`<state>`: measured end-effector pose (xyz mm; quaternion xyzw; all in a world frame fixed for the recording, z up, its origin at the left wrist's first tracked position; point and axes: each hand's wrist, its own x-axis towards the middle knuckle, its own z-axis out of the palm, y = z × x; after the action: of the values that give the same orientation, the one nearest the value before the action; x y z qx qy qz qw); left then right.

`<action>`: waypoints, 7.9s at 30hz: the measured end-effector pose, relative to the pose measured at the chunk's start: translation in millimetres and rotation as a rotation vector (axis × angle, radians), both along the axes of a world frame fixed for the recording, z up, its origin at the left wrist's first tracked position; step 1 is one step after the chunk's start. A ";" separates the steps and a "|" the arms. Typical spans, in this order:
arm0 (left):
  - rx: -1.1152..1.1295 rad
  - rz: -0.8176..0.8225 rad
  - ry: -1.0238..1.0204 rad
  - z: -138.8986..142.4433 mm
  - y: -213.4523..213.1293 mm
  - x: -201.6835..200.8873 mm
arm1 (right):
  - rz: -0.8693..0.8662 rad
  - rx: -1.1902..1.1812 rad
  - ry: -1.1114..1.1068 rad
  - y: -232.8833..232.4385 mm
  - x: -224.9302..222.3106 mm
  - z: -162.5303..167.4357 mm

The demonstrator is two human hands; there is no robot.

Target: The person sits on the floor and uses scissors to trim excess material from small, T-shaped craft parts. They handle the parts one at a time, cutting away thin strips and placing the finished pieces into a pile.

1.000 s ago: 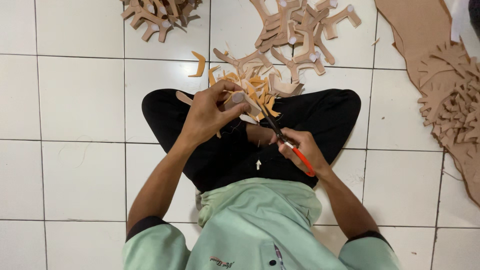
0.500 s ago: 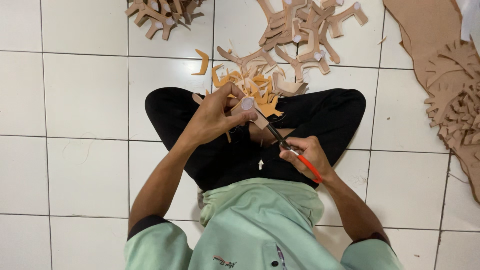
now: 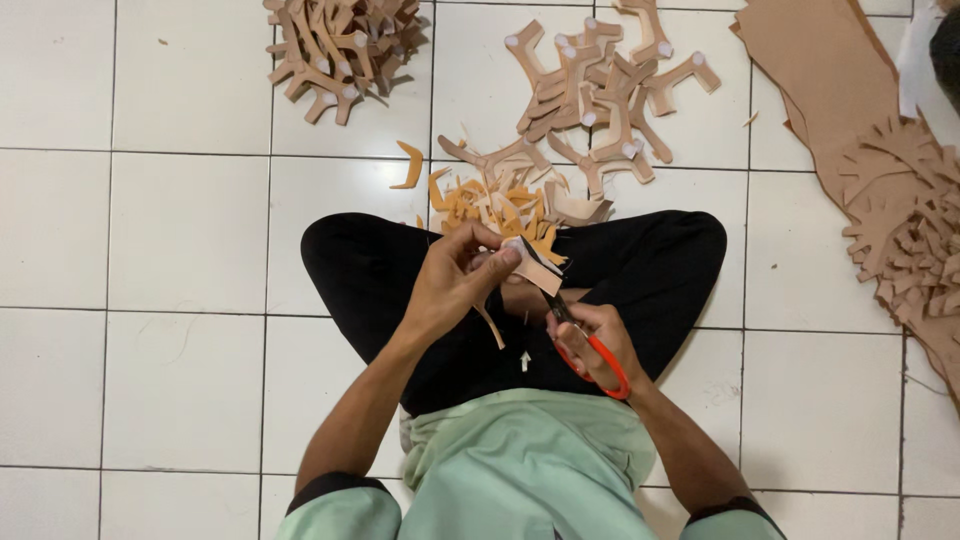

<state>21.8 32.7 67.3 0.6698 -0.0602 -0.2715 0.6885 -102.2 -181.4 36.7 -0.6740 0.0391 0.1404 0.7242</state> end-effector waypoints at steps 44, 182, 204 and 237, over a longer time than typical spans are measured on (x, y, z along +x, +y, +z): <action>0.924 -0.479 -0.126 -144.1 32.3 186.3 | -0.485 -0.001 0.095 -46.1 124.2 -115.1; -0.160 0.218 -0.266 16.3 -38.5 16.2 | -0.499 -0.619 -0.505 -41.7 49.7 6.6; -0.063 0.336 -0.475 23.4 -36.0 -0.3 | -0.362 -0.820 -0.639 -38.4 42.0 21.7; -0.094 0.460 -0.554 -18.8 -56.2 11.2 | -0.405 -0.168 -0.206 -14.4 56.9 12.6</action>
<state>32.9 -23.5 48.6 0.6816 -0.1047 0.0852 0.7192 -45.4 -195.8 49.3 -0.7210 0.1110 -0.0807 0.6793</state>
